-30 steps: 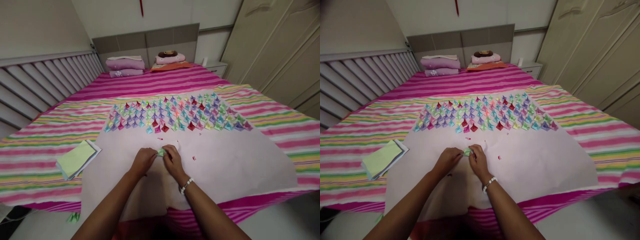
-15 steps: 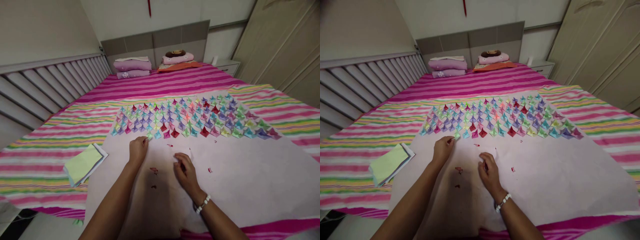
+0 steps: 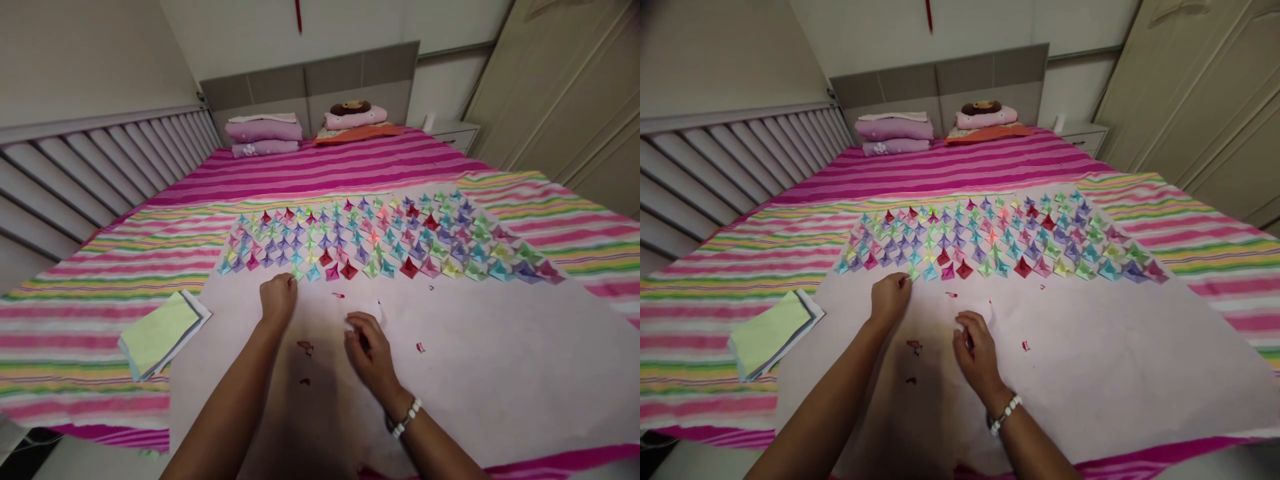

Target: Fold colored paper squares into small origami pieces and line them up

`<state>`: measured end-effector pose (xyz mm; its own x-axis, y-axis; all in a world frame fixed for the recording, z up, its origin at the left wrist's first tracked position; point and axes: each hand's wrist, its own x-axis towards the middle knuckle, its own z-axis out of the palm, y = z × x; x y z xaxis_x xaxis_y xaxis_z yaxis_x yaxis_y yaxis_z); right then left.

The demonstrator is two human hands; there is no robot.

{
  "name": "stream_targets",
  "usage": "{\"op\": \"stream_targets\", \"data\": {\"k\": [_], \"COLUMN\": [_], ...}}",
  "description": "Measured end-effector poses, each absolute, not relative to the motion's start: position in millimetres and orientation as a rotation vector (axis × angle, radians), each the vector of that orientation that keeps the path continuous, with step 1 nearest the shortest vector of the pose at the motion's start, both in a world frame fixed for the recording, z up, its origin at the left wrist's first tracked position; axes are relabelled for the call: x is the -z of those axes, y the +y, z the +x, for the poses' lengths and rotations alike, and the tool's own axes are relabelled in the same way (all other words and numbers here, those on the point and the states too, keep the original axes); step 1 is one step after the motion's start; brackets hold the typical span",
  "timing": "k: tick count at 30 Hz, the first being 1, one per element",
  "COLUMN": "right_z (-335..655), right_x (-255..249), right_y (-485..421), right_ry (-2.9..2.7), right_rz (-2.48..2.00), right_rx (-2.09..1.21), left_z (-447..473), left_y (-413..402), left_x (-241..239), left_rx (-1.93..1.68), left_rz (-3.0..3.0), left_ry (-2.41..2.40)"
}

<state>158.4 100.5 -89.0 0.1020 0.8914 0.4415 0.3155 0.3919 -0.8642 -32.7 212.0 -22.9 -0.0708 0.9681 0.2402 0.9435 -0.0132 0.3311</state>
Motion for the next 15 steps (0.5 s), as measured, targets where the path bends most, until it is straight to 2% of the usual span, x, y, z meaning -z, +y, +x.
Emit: {"op": "stream_targets", "data": {"k": [9, 15], "right_z": [158.3, 158.0], "right_x": [89.4, 90.7], "right_y": [101.8, 103.1], "right_ry": [-1.473, -1.484], "right_rz": [-1.148, -1.165], "right_rx": [-0.555, -0.518], "left_z": [-49.6, -121.0], "left_y": [186.1, 147.4], "left_x": [20.1, 31.6], "left_rx": [-0.767, -1.049], "left_rz": [1.967, 1.869], "left_ry": [2.101, 2.185]}}
